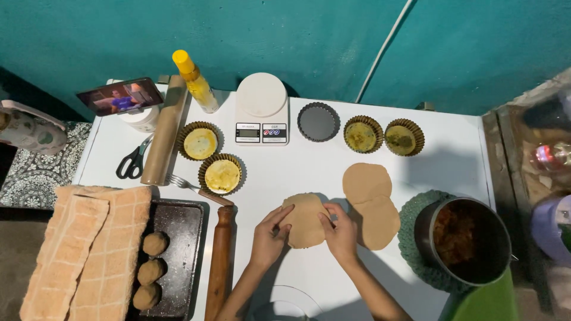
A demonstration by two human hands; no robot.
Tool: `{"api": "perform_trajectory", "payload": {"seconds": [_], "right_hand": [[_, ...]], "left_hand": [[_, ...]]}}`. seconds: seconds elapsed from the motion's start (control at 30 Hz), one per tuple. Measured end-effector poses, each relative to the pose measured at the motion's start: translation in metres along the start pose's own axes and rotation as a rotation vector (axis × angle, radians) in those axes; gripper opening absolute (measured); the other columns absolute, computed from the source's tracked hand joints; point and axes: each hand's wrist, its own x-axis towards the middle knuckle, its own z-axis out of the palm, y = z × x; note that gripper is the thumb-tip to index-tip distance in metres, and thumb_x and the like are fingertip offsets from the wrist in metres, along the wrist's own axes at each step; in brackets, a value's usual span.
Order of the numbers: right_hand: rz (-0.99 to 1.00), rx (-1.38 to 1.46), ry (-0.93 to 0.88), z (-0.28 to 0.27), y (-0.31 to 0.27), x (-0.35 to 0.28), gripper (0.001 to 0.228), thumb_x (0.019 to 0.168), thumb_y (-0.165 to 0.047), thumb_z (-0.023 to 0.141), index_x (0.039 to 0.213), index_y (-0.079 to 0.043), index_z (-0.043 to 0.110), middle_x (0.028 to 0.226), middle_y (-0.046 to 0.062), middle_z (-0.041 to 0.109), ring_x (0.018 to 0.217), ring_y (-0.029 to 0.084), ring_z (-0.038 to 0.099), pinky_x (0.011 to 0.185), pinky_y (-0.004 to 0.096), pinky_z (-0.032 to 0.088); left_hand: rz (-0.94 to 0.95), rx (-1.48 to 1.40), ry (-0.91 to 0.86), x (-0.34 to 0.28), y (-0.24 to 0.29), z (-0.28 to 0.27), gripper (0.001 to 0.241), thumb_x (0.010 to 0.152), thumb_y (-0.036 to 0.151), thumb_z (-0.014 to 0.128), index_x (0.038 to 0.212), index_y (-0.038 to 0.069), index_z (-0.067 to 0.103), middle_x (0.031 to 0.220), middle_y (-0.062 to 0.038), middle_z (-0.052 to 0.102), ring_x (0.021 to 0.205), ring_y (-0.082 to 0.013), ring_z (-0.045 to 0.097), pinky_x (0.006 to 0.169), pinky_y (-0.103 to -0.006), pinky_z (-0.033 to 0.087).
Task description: Roll out small portions of dough using a rolling pin and place them into tart molds.
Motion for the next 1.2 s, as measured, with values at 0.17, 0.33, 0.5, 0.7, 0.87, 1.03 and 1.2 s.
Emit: {"api": "perform_trajectory", "payload": {"seconds": [0.17, 0.33, 0.5, 0.7, 0.87, 1.03, 1.2], "right_hand": [[-0.07, -0.008, 0.013, 0.01, 0.026, 0.002, 0.029, 0.089, -0.016, 0.076, 0.115, -0.006, 0.068, 0.1, 0.009, 0.075, 0.074, 0.021, 0.07, 0.058, 0.034, 0.055], [-0.174, -0.154, 0.045, 0.01, 0.013, -0.001, 0.024, 0.087, -0.012, 0.075, 0.109, -0.006, 0.069, 0.099, 0.011, 0.067, 0.085, 0.024, 0.069, 0.063, 0.035, 0.057], [-0.242, -0.223, 0.087, 0.012, 0.007, 0.0, 0.028, 0.084, -0.012, 0.078, 0.108, -0.004, 0.066, 0.091, 0.012, 0.063, 0.082, 0.029, 0.066, 0.068, 0.041, 0.054], [-0.177, -0.265, 0.033, 0.013, -0.003, -0.001, 0.027, 0.083, -0.012, 0.08, 0.102, -0.004, 0.063, 0.088, 0.01, 0.065, 0.078, 0.028, 0.066, 0.068, 0.043, 0.053], [-0.164, -0.227, 0.051, 0.016, -0.009, -0.001, 0.029, 0.08, -0.01, 0.082, 0.102, -0.005, 0.063, 0.082, 0.01, 0.064, 0.076, 0.028, 0.066, 0.067, 0.042, 0.054], [-0.136, -0.171, 0.055, 0.019, -0.008, -0.002, 0.031, 0.079, -0.009, 0.082, 0.104, -0.006, 0.063, 0.082, 0.009, 0.065, 0.076, 0.027, 0.067, 0.067, 0.042, 0.055], [-0.111, -0.255, 0.033, 0.02, 0.002, 0.002, 0.035, 0.078, -0.005, 0.08, 0.108, -0.005, 0.061, 0.091, 0.013, 0.064, 0.082, 0.032, 0.066, 0.069, 0.045, 0.055]], "left_hand": [[0.003, 0.0, 0.009, -0.001, -0.014, 0.004, 0.049, 0.087, -0.005, 0.069, 0.133, 0.012, 0.069, 0.139, -0.01, 0.066, 0.081, -0.013, 0.065, 0.073, -0.0265, 0.057], [0.065, 0.189, 0.04, -0.005, -0.001, 0.006, 0.051, 0.083, -0.007, 0.069, 0.13, 0.011, 0.07, 0.133, -0.014, 0.069, 0.086, -0.0223, 0.074, 0.078, -0.0316, 0.06], [0.212, 0.501, 0.153, -0.001, 0.004, 0.014, 0.036, 0.086, 0.005, 0.07, 0.121, 0.011, 0.074, 0.119, -0.015, 0.073, 0.089, -0.0336, 0.074, 0.077, -0.0401, 0.06], [0.217, 0.638, 0.228, 0.002, 0.006, 0.019, 0.031, 0.087, 0.012, 0.069, 0.118, 0.016, 0.076, 0.113, -0.008, 0.076, 0.083, -0.0312, 0.075, 0.068, -0.0401, 0.061], [0.241, 0.575, 0.244, 0.003, -0.001, 0.019, 0.034, 0.085, 0.009, 0.07, 0.119, 0.013, 0.074, 0.116, -0.009, 0.075, 0.083, -0.0323, 0.075, 0.07, -0.04, 0.061], [0.266, 0.516, 0.247, 0.003, -0.003, 0.017, 0.039, 0.083, 0.005, 0.07, 0.121, 0.011, 0.072, 0.117, -0.009, 0.074, 0.087, -0.0327, 0.075, 0.074, -0.0396, 0.061], [0.227, 0.493, 0.204, 0.002, -0.001, 0.017, 0.043, 0.08, 0.002, 0.071, 0.122, 0.011, 0.071, 0.122, -0.01, 0.07, 0.084, -0.0347, 0.074, 0.073, -0.0418, 0.061]]}}
